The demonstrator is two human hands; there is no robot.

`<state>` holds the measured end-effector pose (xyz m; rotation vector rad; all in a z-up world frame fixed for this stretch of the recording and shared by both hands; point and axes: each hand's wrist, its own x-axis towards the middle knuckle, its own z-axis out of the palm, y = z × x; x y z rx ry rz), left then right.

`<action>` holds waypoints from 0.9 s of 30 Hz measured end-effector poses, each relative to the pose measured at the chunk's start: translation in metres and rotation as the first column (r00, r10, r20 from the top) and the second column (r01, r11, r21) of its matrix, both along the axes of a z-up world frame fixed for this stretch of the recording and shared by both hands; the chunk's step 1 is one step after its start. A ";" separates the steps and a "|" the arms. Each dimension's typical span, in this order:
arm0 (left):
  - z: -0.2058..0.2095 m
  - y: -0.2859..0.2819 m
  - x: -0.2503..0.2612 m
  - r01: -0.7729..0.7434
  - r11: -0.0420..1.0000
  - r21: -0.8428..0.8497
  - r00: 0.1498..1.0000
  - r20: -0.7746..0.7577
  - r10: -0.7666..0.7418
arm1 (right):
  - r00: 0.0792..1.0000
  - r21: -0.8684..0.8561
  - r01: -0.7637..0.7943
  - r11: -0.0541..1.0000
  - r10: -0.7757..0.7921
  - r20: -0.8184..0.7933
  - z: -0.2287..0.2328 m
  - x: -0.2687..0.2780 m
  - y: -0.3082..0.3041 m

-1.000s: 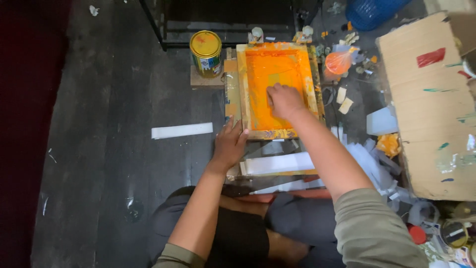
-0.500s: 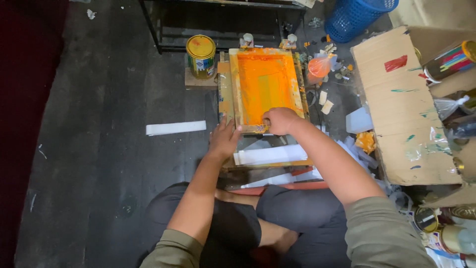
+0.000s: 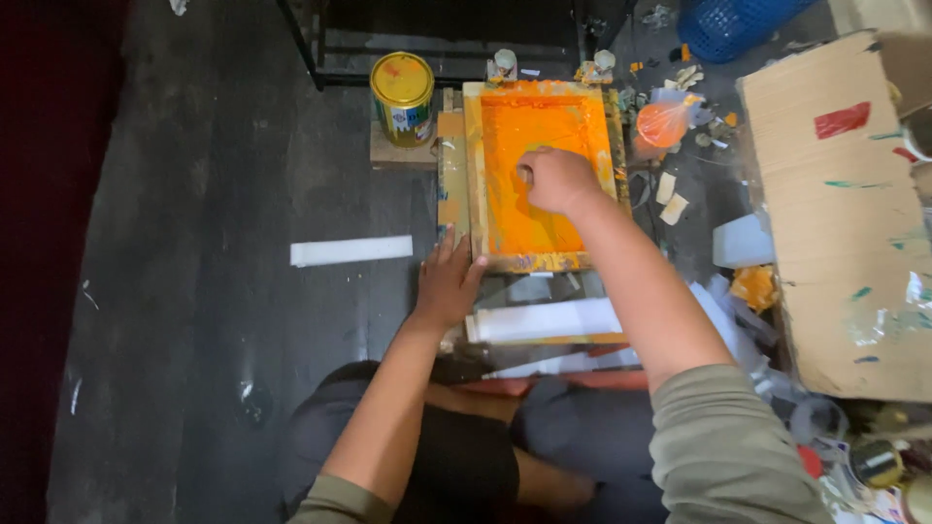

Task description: The person sits on the floor and performs screen printing by placing white paper under a wooden frame with orange ink. They use a squeegee to spread the ink across the screen, then lift the frame to reveal the printed paper.

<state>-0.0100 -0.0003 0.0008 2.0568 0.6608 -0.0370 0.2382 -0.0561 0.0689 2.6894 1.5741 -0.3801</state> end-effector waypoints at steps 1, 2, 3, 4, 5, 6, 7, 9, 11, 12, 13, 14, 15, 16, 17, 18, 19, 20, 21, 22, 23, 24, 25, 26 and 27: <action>-0.006 0.003 0.005 0.002 1.000 0.005 1.000 -0.006 -0.002 | 1.000 0.005 0.002 1.000 -0.002 -0.006 -0.014 0.007 0.005; -0.012 0.007 0.008 0.012 0.999 0.045 0.999 -0.038 -0.010 | 0.999 -0.010 -0.001 1.000 0.002 0.052 -0.028 0.014 0.010; -0.019 0.008 0.011 0.020 0.996 0.082 0.998 -0.068 -0.014 | 0.994 -0.028 -0.006 1.000 0.009 0.111 -0.042 0.019 0.014; -0.018 0.009 0.013 0.018 0.996 0.085 0.997 -0.072 -0.012 | 0.994 -0.025 -0.008 1.000 0.011 0.107 -0.054 0.021 0.013; -0.015 0.010 0.014 0.012 0.997 0.070 0.997 -0.072 -0.007 | 0.989 -0.009 -0.038 0.999 0.039 0.140 -0.065 0.022 0.011; -0.012 0.010 0.014 0.005 0.998 0.055 0.997 -0.071 -0.001 | 0.983 0.006 -0.069 0.998 0.067 0.174 -0.075 0.022 0.009; -0.014 0.010 0.015 0.003 0.998 0.057 0.997 -0.073 0.001 | 0.983 0.008 -0.071 0.997 0.069 0.172 -0.069 0.017 0.005; -0.015 0.009 0.014 -0.004 0.998 0.062 0.998 -0.067 0.009 | 0.994 0.085 -0.061 0.995 0.054 0.091 -0.056 0.003 -0.007; -0.016 0.006 0.013 -0.018 0.998 0.057 0.998 -0.062 0.022 | 0.995 0.093 -0.066 0.994 0.058 0.083 -0.070 0.006 -0.016; -0.015 0.005 0.013 -0.033 0.998 0.049 0.998 -0.058 0.036 | 0.995 0.098 -0.071 0.993 0.064 0.074 -0.075 0.007 -0.021; -0.011 0.003 0.010 -0.029 0.998 0.056 0.998 -0.051 0.032 | 0.995 0.104 -0.068 0.992 0.059 0.082 -0.066 -0.001 -0.024; -0.007 0.002 0.006 -0.029 0.998 0.053 0.998 -0.054 0.032 | 0.997 0.057 -0.046 0.997 0.043 0.058 -0.056 -0.009 -0.028; -0.002 -0.001 0.003 -0.030 0.998 0.050 0.998 -0.054 0.032 | 0.999 0.008 -0.025 1.000 0.025 0.037 -0.046 -0.017 -0.032; -0.007 0.000 0.002 -0.027 0.998 0.056 0.999 -0.043 0.029 | 0.999 0.014 -0.022 1.000 0.021 0.048 -0.039 -0.022 -0.037; -0.013 -0.001 0.000 -0.025 0.998 0.059 0.998 -0.058 0.028 | 1.000 -0.037 -0.015 0.999 0.016 0.019 -0.034 -0.029 -0.042; -0.019 -0.001 -0.002 -0.023 0.998 0.063 0.997 -0.073 0.027 | 1.000 -0.087 -0.010 0.996 0.009 -0.010 -0.029 -0.035 -0.047; -0.018 -0.003 -0.004 -0.019 0.998 0.065 0.997 -0.067 0.024 | 1.000 -0.085 -0.006 0.996 0.005 -0.005 -0.023 -0.041 -0.054; -0.017 -0.005 -0.005 -0.015 0.998 0.069 0.996 -0.085 0.021 | 0.998 -0.128 -0.001 0.992 -0.007 -0.058 -0.018 -0.046 -0.061; -0.017 -0.007 -0.007 -0.011 0.997 0.072 0.994 -0.105 0.018 | 0.993 -0.171 0.001 0.985 -0.021 -0.113 -0.015 -0.052 -0.067; -0.017 -0.008 -0.009 -0.008 0.997 0.073 0.995 -0.102 0.015 | 0.994 -0.170 0.005 0.985 -0.024 -0.110 -0.012 -0.057 -0.072; -0.019 -0.010 -0.011 -0.012 0.998 0.054 0.996 -0.090 0.017 | 0.989 -0.167 0.003 0.986 -0.028 -0.145 -0.010 -0.063 -0.076; -0.020 -0.012 -0.013 -0.016 0.999 0.035 0.997 -0.078 0.018 | 0.983 -0.165 0.002 0.986 -0.032 -0.179 -0.008 -0.068 -0.081; -0.018 -0.015 -0.016 -0.014 0.999 0.034 0.997 -0.078 0.016 | 0.983 -0.165 0.004 0.986 -0.034 -0.180 -0.011 -0.071 -0.086; -0.016 -0.017 -0.017 -0.012 0.999 0.034 0.997 -0.080 0.014 | 0.990 -0.153 -0.031 0.988 0.009 -0.140 -0.014 -0.074 -0.090; -0.014 -0.018 -0.019 -0.010 0.999 0.035 0.997 -0.081 0.013 | 0.994 -0.142 -0.067 0.988 0.053 -0.099 -0.018 -0.077 -0.094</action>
